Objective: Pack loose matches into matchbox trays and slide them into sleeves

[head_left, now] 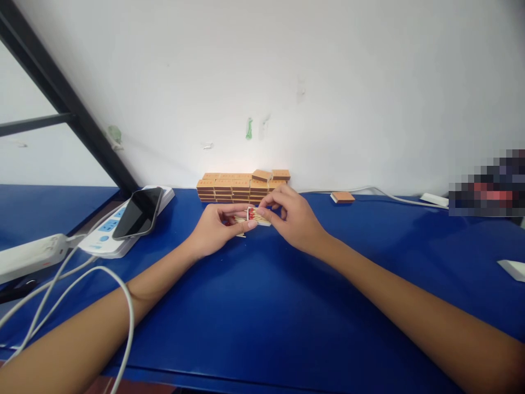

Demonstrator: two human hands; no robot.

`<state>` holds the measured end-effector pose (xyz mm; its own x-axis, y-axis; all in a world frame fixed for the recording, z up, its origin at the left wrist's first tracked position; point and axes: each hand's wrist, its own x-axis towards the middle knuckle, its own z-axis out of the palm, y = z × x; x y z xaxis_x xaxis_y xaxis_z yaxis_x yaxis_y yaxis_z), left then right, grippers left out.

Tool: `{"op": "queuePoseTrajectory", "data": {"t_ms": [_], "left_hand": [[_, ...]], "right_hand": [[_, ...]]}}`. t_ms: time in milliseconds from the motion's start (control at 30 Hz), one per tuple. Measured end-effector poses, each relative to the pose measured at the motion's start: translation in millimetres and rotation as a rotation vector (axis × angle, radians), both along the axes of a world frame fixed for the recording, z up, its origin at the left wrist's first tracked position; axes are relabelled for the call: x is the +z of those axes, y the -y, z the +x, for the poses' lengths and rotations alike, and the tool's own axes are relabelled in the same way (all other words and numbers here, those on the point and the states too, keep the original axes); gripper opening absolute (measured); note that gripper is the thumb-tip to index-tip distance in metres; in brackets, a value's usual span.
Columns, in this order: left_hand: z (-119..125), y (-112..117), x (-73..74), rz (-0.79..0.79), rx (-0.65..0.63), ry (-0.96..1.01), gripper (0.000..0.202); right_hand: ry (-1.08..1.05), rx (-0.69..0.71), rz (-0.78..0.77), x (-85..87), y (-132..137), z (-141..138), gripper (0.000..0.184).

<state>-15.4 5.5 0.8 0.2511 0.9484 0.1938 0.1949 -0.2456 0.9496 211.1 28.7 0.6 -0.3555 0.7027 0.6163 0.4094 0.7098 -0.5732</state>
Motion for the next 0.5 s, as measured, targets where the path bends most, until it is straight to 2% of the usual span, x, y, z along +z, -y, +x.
{"op": "queuePoseTrajectory", "data": {"t_ms": [333,500], "left_hand": [[-0.4,-2.1,-0.4,0.006,0.008,0.026,0.053],[-0.8,-2.1,-1.7,-0.01,0.021,0.024,0.054]], "right_hand": [[-0.007,0.015,0.026,2.7,1.5,1.5,0.016],[0.022,-0.029,0.061,-0.7,-0.6,1.6,0.009]]}}
